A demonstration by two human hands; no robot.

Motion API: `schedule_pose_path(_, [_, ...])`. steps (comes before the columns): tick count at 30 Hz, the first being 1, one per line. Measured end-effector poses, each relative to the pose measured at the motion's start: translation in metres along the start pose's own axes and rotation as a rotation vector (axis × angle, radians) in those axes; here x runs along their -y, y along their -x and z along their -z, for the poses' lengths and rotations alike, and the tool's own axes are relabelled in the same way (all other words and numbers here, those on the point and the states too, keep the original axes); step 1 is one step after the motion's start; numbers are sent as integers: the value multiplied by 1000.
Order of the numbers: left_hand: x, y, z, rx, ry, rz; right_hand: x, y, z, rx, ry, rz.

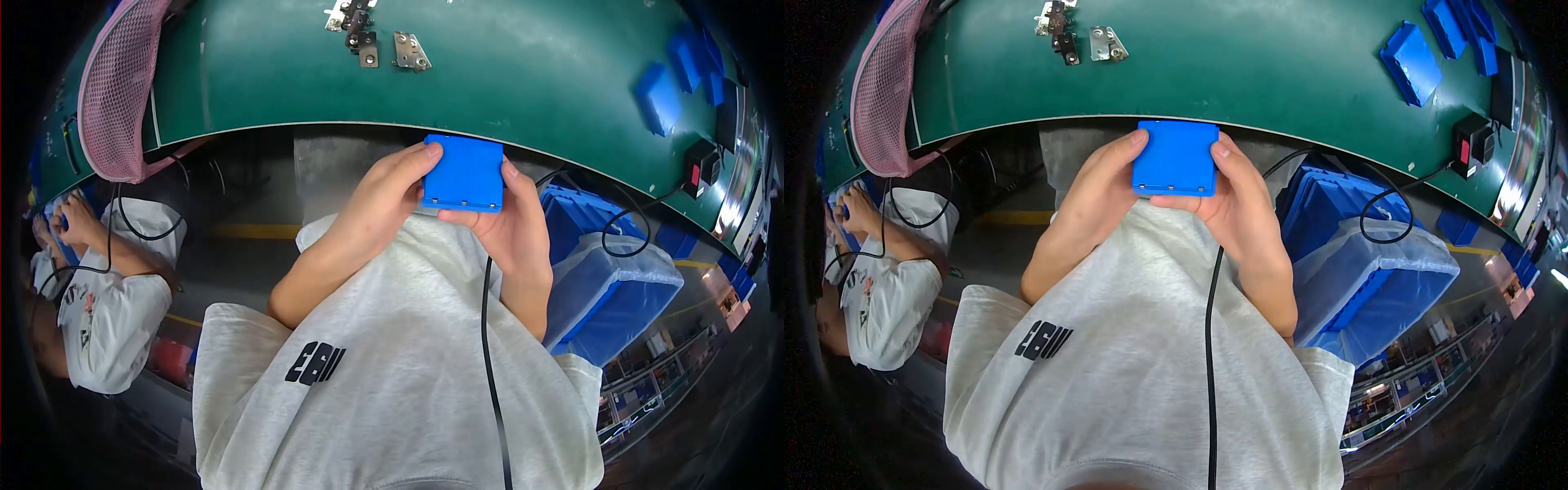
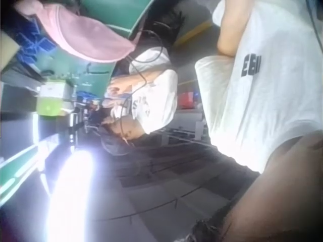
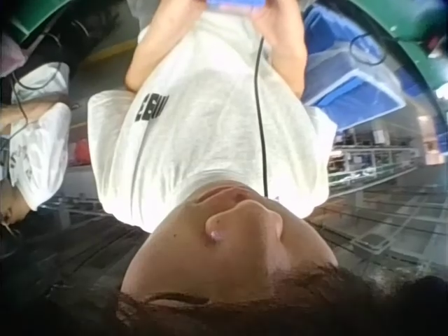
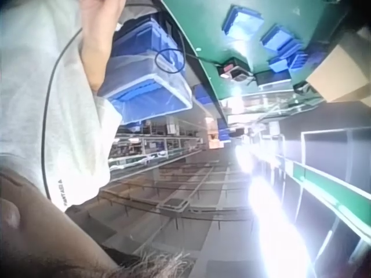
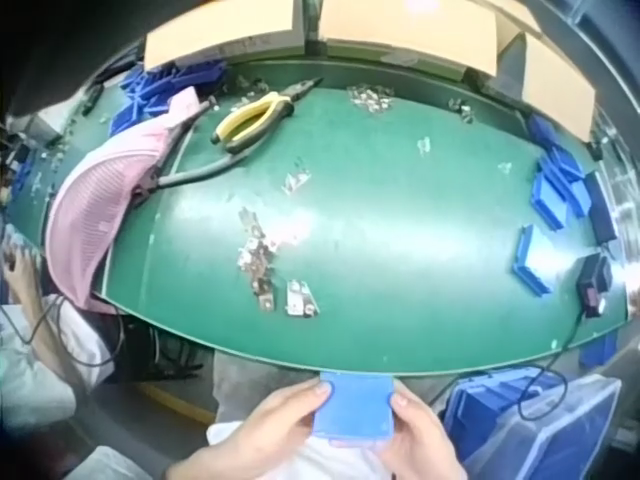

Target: The person assembles small metal components into a blue plastic housing using needle-nose pliers.

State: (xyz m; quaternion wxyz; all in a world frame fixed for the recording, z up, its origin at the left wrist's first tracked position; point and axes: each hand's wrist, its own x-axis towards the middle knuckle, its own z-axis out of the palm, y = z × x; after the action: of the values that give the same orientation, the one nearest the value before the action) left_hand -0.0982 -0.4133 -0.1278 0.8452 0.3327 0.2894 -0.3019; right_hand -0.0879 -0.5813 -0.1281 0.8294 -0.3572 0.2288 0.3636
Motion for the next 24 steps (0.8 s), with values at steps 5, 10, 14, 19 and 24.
schedule_pose_path(5, [4, 1, 3, 41, -50, -32, -6, 0, 0, -16, -65, 10])
schedule_pose_path(10, [13, 4, 8, 69, -217, -144, -12, 2, 4, 78, -68, 70])
schedule_pose_path(14, [8, 4, 1, 40, -292, -161, -16, -2, 1, 70, -25, 126])
schedule_pose_path(19, [13, -2, 1, -10, -359, -207, -20, -6, -7, -104, 46, 140])
schedule_pose_path(24, [16, -3, -4, -48, -333, -227, -23, -6, -15, -153, 48, 193])
